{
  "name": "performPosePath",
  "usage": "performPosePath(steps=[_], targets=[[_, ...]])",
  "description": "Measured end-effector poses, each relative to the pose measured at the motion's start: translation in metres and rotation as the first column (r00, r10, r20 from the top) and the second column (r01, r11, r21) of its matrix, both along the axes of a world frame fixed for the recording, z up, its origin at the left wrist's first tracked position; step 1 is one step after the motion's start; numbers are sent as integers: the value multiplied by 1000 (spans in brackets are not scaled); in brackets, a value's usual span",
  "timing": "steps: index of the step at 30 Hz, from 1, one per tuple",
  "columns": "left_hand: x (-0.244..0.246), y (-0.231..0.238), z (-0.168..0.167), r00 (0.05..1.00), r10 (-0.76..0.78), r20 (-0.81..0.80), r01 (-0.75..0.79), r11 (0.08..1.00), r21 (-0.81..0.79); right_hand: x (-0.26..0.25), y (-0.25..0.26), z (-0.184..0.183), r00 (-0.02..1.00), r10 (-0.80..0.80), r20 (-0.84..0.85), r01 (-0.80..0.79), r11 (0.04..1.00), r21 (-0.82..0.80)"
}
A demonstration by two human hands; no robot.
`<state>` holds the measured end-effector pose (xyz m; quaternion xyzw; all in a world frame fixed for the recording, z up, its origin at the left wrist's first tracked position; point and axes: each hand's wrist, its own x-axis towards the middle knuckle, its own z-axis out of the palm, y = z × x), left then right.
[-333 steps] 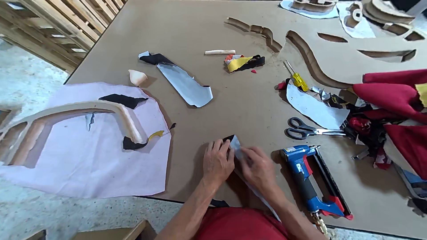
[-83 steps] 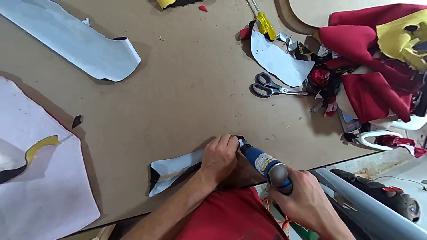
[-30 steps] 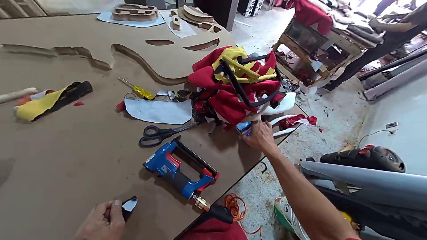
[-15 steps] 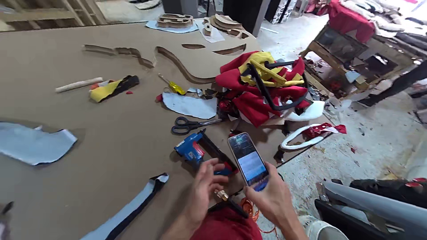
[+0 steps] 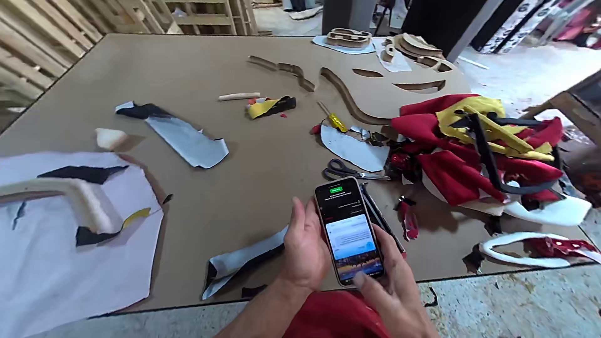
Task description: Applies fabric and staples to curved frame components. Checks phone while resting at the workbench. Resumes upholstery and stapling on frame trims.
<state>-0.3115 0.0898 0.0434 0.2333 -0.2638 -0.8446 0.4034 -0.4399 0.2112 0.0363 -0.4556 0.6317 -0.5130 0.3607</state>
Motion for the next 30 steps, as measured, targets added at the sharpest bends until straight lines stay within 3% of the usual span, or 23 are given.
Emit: performPosePath(steps=[3,5,7,9,11,14,16,19,21,23,26,30], targets=[[10,-5,6,993,76,-90,-66,992,106,2,-19,-7,864,-61,500,95,994,-44],[22,-10,10,980,7,-198,30,982,186,-3,-35,-6,809,-214,548,223,973,50],[42,-10,5,933,-158,-323,230,953,198,-20,-50,5,850,-277,449,220,960,176],[62,-6,-5,829,-353,-433,452,879,149,-45,-61,20,933,-139,333,46,961,272],[73,2,-15,739,-504,-447,609,784,121,-65,-75,31,966,111,235,-189,921,341],[71,8,-28,637,-625,-451,740,659,132,-75,-104,46,857,501,119,-504,771,388],[60,7,-24,568,-677,-468,793,602,90,-68,-124,57,763,642,73,-613,684,397],[47,8,-2,576,-663,-479,762,647,21,-50,-142,78,759,646,80,-626,692,360],[53,7,16,681,-575,-454,649,761,11,-50,-145,91,842,532,89,-537,813,224],[63,10,32,762,-485,-429,541,841,10,-58,-136,95,943,312,118,-321,945,61],[68,9,42,831,-396,-390,424,906,-17,-53,-101,72,985,0,171,18,994,-104],[63,8,28,899,-287,-329,311,950,20,-30,-50,30,946,54,318,-15,992,-123]])
